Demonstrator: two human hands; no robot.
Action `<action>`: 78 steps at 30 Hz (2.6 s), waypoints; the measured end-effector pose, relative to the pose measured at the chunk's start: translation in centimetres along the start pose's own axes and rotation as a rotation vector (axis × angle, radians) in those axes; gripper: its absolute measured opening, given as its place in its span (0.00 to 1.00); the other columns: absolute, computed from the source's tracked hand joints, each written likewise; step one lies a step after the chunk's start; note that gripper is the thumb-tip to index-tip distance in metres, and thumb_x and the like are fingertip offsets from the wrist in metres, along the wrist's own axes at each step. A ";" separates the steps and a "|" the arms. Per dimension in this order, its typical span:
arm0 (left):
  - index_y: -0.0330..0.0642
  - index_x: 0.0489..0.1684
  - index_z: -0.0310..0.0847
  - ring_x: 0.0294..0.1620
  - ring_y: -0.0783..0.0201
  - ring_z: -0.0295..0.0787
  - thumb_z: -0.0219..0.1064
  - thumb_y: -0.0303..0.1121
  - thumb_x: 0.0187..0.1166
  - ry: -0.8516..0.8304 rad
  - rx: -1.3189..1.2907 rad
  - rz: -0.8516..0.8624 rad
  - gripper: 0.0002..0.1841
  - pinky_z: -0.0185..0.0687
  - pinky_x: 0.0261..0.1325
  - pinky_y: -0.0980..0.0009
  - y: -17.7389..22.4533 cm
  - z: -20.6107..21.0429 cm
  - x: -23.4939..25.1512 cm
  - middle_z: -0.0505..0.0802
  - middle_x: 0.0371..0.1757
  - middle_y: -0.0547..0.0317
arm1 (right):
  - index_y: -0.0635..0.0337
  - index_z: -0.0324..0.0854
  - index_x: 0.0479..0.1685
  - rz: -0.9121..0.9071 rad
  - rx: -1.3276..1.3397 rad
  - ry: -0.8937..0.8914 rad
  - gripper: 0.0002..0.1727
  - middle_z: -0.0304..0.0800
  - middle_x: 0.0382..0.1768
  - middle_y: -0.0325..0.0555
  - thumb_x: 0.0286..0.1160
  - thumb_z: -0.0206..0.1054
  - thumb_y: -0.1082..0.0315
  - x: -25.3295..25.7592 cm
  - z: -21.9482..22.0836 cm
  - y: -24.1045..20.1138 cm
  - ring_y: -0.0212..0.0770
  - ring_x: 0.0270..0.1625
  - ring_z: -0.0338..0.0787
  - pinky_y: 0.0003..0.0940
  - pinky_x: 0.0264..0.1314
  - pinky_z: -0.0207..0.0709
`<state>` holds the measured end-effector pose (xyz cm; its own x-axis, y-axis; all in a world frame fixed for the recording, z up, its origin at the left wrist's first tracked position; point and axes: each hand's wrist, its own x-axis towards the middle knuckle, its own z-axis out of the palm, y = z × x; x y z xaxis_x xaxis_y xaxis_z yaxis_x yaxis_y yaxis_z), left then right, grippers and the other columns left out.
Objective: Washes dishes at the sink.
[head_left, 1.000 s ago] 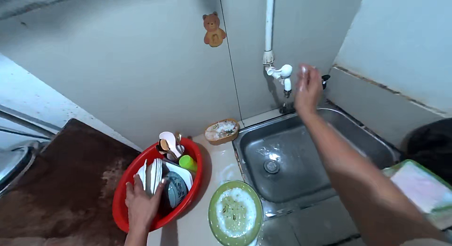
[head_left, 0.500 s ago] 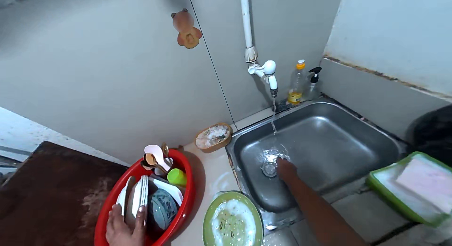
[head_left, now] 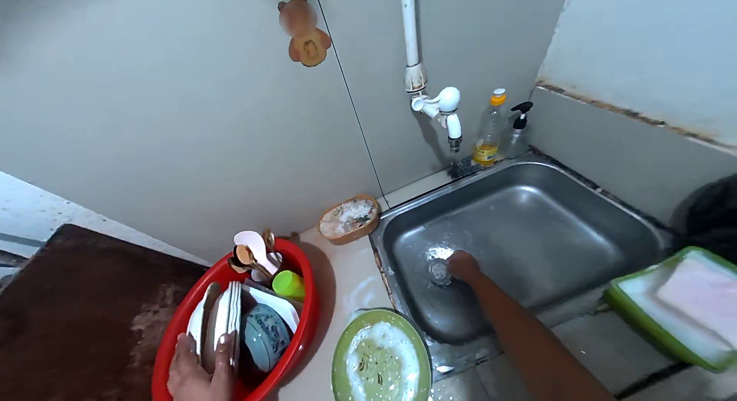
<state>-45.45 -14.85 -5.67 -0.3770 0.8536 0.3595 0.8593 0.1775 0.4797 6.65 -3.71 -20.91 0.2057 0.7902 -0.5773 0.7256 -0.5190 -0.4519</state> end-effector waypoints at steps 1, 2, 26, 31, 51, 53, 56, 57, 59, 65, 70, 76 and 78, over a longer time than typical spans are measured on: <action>0.28 0.91 0.52 0.90 0.29 0.55 0.55 0.60 0.83 0.001 0.001 -0.005 0.47 0.47 0.91 0.40 0.0 0.0 0.0 0.63 0.88 0.25 | 0.69 0.86 0.58 0.003 0.037 -0.005 0.19 0.87 0.64 0.67 0.83 0.65 0.60 0.3 0.0 0.0 0.62 0.71 0.85 0.63 0.74 0.74; 0.28 0.91 0.52 0.90 0.29 0.55 0.55 0.60 0.83 0.002 0.000 -0.005 0.46 0.47 0.91 0.40 -0.1 0.0 0.1 0.63 0.88 0.25 | 0.69 0.87 0.57 0.006 0.094 -0.008 0.19 0.89 0.61 0.66 0.83 0.66 0.60 0.7 0.1 -0.1 0.61 0.67 0.87 0.61 0.71 0.76; 0.28 0.89 0.57 0.87 0.30 0.61 0.54 0.62 0.82 0.032 -0.005 -0.012 0.46 0.52 0.88 0.38 -0.1 -0.1 0.0 0.68 0.86 0.28 | 0.61 0.87 0.50 -0.567 0.165 0.532 0.11 0.95 0.41 0.57 0.79 0.67 0.64 -1.5 -3.6 -19.9 0.61 0.48 0.94 0.66 0.52 0.82; 0.29 0.89 0.57 0.87 0.30 0.61 0.54 0.63 0.80 0.033 -0.010 -0.014 0.48 0.52 0.88 0.38 -0.4 0.0 -0.2 0.69 0.86 0.28 | 0.60 0.88 0.47 -0.639 0.105 0.593 0.09 0.95 0.40 0.55 0.80 0.66 0.65 -1.7 -3.7 -19.9 0.58 0.47 0.95 0.63 0.50 0.83; 0.29 0.89 0.57 0.88 0.29 0.59 0.54 0.62 0.81 0.033 -0.016 -0.014 0.47 0.50 0.89 0.38 -0.1 -0.1 -0.1 0.67 0.86 0.27 | 0.64 0.88 0.53 -0.021 0.352 0.173 0.14 0.92 0.49 0.62 0.78 0.70 0.64 1.2 -3.0 0.0 0.58 0.52 0.91 0.61 0.58 0.81; 0.29 0.89 0.57 0.88 0.29 0.59 0.54 0.61 0.81 0.027 -0.009 -0.022 0.46 0.50 0.89 0.38 0.0 -0.1 -0.1 0.67 0.87 0.27 | 0.65 0.87 0.55 0.082 0.283 0.066 0.15 0.91 0.53 0.61 0.78 0.69 0.64 1.0 -1.8 2.4 0.56 0.55 0.90 0.57 0.62 0.80; 0.28 0.89 0.57 0.88 0.29 0.59 0.54 0.63 0.81 0.032 -0.009 -0.016 0.47 0.50 0.89 0.38 -0.3 0.0 -0.1 0.67 0.87 0.27 | 0.65 0.88 0.52 0.057 0.155 0.014 0.14 0.91 0.50 0.59 0.81 0.67 0.63 -0.2 -0.4 3.4 0.53 0.52 0.90 0.54 0.59 0.80; 0.28 0.89 0.57 0.88 0.30 0.59 0.53 0.63 0.81 0.033 -0.011 -0.013 0.48 0.50 0.89 0.39 -0.3 -0.1 -0.1 0.67 0.87 0.27 | 0.66 0.89 0.54 0.047 0.069 0.031 0.16 0.91 0.55 0.62 0.82 0.66 0.62 -1.0 -0.4 2.9 0.56 0.59 0.90 0.58 0.65 0.79; 0.28 0.88 0.58 0.88 0.30 0.60 0.53 0.63 0.81 0.040 -0.009 -0.011 0.47 0.50 0.89 0.39 -0.3 -0.1 -0.1 0.68 0.86 0.27 | 0.63 0.83 0.68 0.028 -0.100 0.071 0.21 0.86 0.68 0.63 0.83 0.65 0.60 -2.4 -0.5 1.5 0.60 0.73 0.84 0.62 0.72 0.76; 0.29 0.88 0.59 0.88 0.30 0.60 0.53 0.63 0.80 0.042 -0.004 -0.034 0.47 0.51 0.89 0.39 -0.2 -0.1 0.0 0.69 0.86 0.28 | 0.54 0.79 0.76 -0.424 0.022 0.198 0.24 0.88 0.66 0.54 0.87 0.63 0.54 -7.1 1.6 -5.0 0.54 0.66 0.89 0.56 0.71 0.80; 0.27 0.83 0.66 0.88 0.29 0.58 0.50 0.51 0.88 0.295 -0.009 0.176 0.36 0.46 0.91 0.41 -0.4 -0.2 -0.3 0.71 0.84 0.26 | 0.55 0.83 0.66 -0.621 -0.269 -0.117 0.31 0.93 0.46 0.58 0.85 0.56 0.37 -15.8 3.8 -9.1 0.60 0.55 0.92 0.64 0.60 0.81; 0.28 0.73 0.74 0.81 0.38 0.72 0.50 0.47 0.90 0.170 0.005 0.455 0.29 0.61 0.86 0.47 -1.3 -0.8 -13.6 0.81 0.73 0.28 | 0.60 0.74 0.78 -0.532 -0.153 -0.143 0.22 0.90 0.53 0.65 0.93 0.52 0.61 -16.5 4.4 -6.8 0.64 0.59 0.90 0.61 0.67 0.79; 0.20 0.75 0.72 0.81 0.26 0.68 0.49 0.42 0.86 0.043 0.058 0.199 0.31 0.58 0.86 0.40 -4.6 0.1 -17.2 0.76 0.77 0.19 | 0.63 0.74 0.78 -0.449 -0.006 -0.035 0.22 0.90 0.51 0.64 0.93 0.53 0.62 -16.6 2.7 -4.6 0.61 0.55 0.91 0.58 0.65 0.80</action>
<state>-42.92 -30.30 -14.11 -0.2115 0.8533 0.4765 0.9361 0.0367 0.3498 -1.86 -15.27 -11.07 -0.1532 0.9251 -0.3475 0.7419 -0.1246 -0.6588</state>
